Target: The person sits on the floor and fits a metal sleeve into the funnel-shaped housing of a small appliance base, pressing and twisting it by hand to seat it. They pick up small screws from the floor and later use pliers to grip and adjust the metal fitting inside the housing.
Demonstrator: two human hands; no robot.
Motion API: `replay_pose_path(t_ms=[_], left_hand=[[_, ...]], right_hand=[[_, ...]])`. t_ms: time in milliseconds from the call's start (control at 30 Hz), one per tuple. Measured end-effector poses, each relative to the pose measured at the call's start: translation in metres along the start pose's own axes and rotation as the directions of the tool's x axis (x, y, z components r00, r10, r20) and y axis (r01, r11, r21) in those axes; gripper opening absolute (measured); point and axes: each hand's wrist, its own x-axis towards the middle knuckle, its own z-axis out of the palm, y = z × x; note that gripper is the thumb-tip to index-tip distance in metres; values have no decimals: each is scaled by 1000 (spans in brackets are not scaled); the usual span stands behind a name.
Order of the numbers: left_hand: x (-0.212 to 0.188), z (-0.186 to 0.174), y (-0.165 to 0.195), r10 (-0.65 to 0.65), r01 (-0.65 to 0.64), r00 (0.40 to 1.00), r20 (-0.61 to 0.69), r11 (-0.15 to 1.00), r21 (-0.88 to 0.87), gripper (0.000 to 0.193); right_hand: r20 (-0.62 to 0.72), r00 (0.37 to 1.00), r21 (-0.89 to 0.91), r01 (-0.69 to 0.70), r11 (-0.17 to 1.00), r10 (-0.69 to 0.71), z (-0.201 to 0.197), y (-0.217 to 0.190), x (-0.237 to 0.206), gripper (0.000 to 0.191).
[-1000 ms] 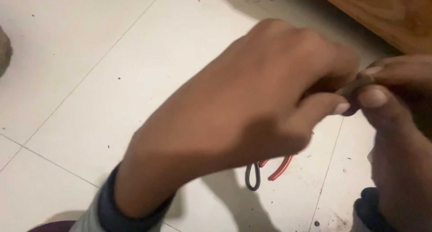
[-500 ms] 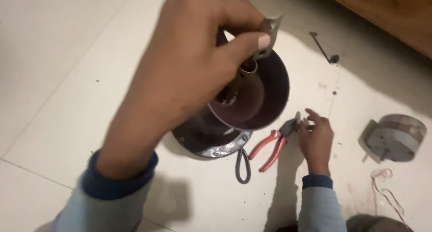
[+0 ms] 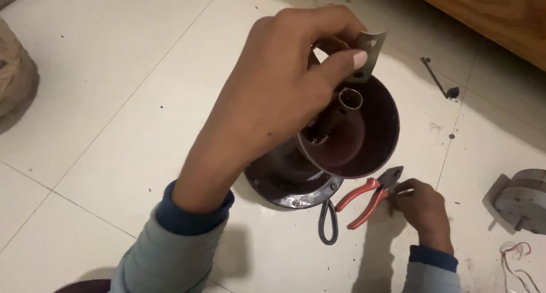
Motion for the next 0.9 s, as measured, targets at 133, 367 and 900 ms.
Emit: replay_pose_path(t_ms=[133,367,900], left_hand=[[0,4,-4,136,-133,989,-57,990,52,13],[0,3,-9,222,-221,969,-104,975,20,12],[-7,4,13,31,-30,999,9,999,-33,15]], right_hand=[[39,999,7,38,999,-38,-23,-19,-21,26],[-406,906,564,353,746,-122,-93,-86,-111,21],[-740,324,103,921,377,-589,-79,-200,-197,18]])
